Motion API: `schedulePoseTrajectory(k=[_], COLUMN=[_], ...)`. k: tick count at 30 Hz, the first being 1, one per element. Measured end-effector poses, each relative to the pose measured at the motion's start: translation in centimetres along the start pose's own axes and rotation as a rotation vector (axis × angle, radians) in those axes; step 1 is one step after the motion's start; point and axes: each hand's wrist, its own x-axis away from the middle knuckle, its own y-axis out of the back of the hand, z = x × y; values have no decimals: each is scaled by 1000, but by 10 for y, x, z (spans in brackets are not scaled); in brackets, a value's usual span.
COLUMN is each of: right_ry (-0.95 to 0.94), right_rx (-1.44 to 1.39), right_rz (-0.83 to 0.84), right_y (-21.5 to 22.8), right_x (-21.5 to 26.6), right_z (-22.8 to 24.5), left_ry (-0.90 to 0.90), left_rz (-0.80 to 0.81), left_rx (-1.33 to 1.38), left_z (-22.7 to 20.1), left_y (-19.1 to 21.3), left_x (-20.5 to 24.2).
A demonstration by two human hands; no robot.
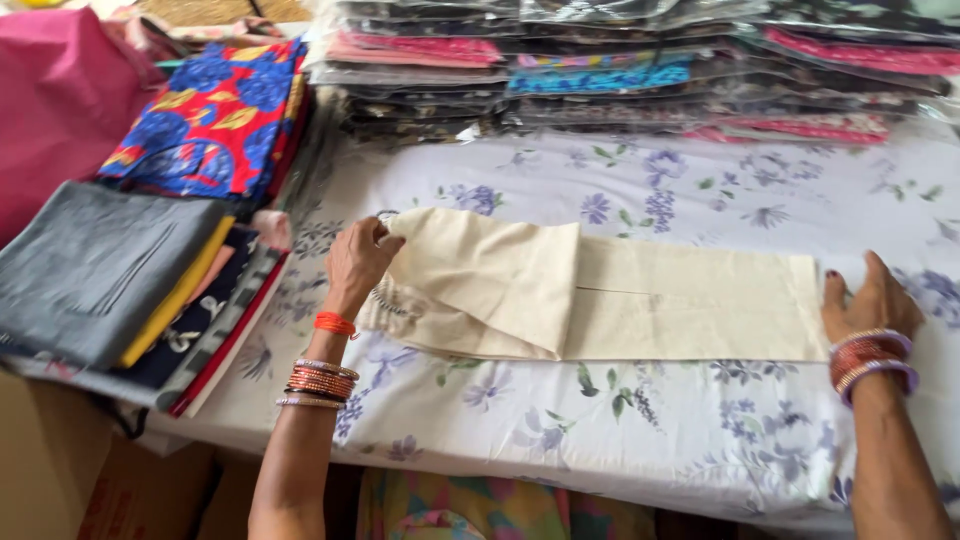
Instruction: Fold various pairs of trousers and stack them on a table.
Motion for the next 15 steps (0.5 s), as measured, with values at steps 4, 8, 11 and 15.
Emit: schedulePoseTrajectory(k=[4,8,11,15], right_ry=[237,37,-206,-317], right_rx=[-349,-1090,-1650,-1787], right_rz=[-185,209,602,761], right_y=[16,34,67,62], right_x=[5,6,20,20], right_z=[27,65,95,90], left_ry=[-328,-389,-715,-828], left_rz=[-82,395,778,734], left_rx=[280,1119,1252,1006], left_z=[-68,-202,-296,-299], left_y=[-54,-135,-142,-67], left_x=[-23,-14,37,71])
